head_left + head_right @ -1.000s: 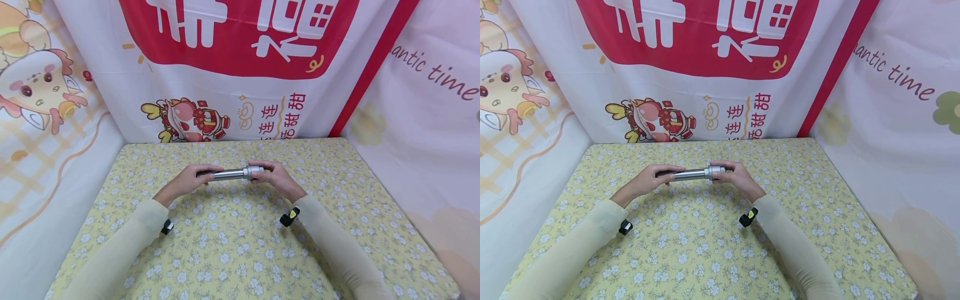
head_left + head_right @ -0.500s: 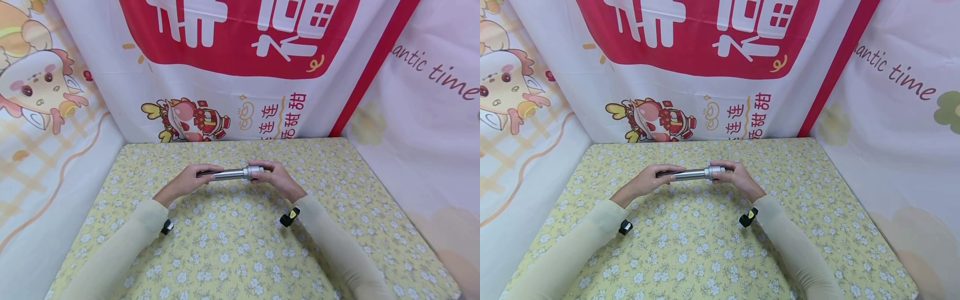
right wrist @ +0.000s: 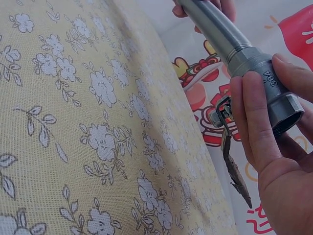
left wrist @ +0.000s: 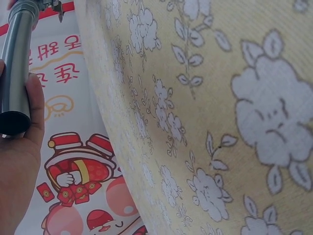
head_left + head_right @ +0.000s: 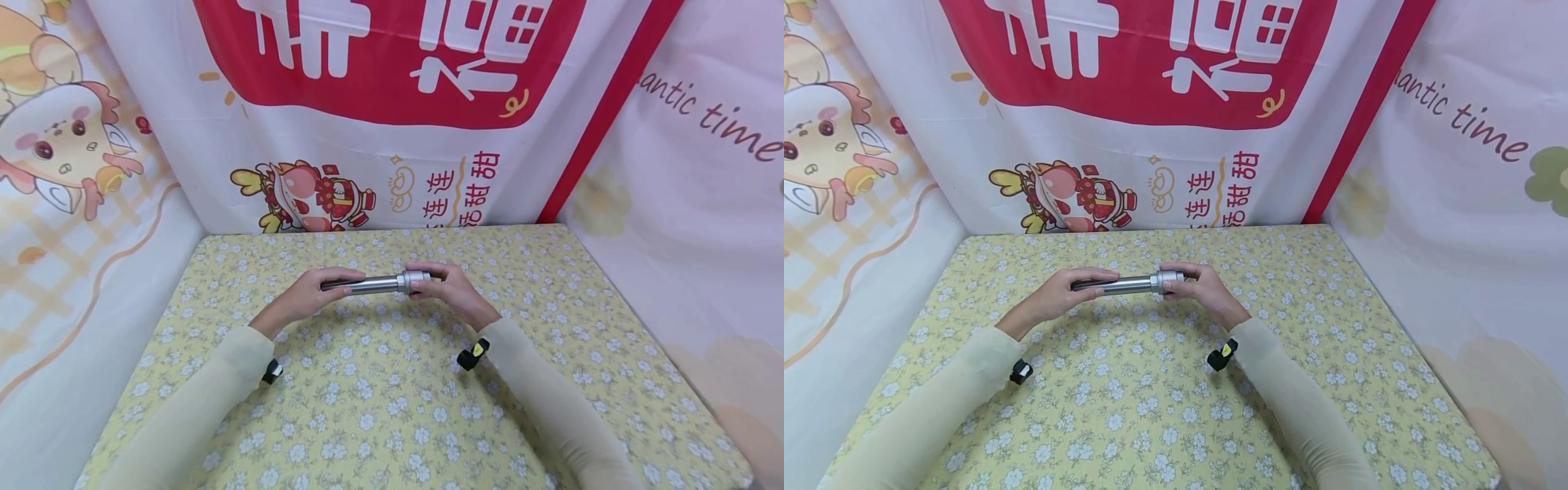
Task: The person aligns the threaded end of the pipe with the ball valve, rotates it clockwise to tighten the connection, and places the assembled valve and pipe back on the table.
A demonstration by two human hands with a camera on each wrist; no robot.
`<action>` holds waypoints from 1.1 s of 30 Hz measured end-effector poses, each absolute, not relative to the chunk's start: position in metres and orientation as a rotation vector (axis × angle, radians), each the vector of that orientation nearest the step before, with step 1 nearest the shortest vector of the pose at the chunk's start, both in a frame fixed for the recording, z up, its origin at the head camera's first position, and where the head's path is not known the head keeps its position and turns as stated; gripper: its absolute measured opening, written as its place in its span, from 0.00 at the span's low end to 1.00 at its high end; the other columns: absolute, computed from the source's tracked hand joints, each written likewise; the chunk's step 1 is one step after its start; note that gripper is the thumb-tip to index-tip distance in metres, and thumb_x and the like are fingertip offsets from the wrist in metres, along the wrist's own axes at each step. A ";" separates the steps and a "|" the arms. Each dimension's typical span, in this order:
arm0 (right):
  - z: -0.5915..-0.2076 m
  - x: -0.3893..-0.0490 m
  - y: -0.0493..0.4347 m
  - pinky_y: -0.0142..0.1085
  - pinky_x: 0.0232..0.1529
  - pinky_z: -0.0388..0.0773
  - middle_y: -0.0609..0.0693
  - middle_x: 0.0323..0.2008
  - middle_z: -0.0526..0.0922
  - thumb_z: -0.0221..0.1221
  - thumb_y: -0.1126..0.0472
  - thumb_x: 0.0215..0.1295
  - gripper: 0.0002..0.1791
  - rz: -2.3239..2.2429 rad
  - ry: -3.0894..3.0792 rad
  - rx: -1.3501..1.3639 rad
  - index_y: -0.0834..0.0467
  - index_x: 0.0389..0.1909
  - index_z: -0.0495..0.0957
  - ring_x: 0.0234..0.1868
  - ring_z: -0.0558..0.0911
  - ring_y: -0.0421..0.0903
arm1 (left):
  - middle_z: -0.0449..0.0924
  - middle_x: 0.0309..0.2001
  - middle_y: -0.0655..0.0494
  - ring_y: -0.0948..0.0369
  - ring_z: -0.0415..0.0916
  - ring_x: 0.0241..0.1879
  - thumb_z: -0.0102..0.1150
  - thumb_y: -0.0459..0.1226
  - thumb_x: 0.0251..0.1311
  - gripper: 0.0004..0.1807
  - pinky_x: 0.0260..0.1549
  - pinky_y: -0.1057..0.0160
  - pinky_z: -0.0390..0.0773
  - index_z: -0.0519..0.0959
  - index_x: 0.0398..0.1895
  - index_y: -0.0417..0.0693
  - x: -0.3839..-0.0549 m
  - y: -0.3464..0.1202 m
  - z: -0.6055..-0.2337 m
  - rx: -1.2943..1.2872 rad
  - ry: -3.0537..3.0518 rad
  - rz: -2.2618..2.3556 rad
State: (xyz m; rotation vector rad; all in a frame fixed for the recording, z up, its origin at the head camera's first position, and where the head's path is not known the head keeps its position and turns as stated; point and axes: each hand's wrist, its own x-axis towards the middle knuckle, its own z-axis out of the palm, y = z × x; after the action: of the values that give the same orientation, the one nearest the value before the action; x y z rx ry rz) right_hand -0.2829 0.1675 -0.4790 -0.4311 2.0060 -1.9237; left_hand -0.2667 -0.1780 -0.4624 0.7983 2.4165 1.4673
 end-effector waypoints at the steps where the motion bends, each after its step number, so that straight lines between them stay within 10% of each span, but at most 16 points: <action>1: -0.479 -0.283 0.168 0.57 0.66 0.83 0.60 0.68 0.79 0.74 0.56 0.72 0.27 -1.922 2.009 -0.431 0.53 0.70 0.83 0.52 0.90 0.54 | 0.78 0.75 0.48 0.48 0.83 0.63 0.61 0.38 0.81 0.21 0.54 0.62 0.84 0.82 0.73 0.50 -0.266 -0.178 -0.462 0.804 2.416 1.469; 17: -0.480 -0.283 0.169 0.49 0.63 0.86 0.60 0.67 0.79 0.74 0.55 0.72 0.28 -1.904 2.025 -0.439 0.52 0.71 0.83 0.52 0.91 0.54 | 0.78 0.75 0.52 0.48 0.68 0.80 0.63 0.34 0.79 0.20 0.69 0.40 0.77 0.83 0.71 0.46 -0.267 -0.177 -0.464 0.835 2.420 1.473; 33: -0.479 -0.283 0.169 0.52 0.65 0.85 0.58 0.67 0.80 0.73 0.54 0.73 0.26 -1.903 2.027 -0.450 0.50 0.70 0.84 0.52 0.91 0.54 | 0.76 0.76 0.50 0.46 0.77 0.72 0.66 0.35 0.77 0.23 0.67 0.39 0.78 0.82 0.72 0.57 -0.268 -0.176 -0.464 0.781 2.466 1.447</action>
State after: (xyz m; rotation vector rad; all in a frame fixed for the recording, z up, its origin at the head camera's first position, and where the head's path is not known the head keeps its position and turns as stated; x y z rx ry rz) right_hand -0.2827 0.1693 -0.4794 -0.4500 2.0266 -1.9026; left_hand -0.2676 -0.1760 -0.4643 0.7812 2.4655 1.4474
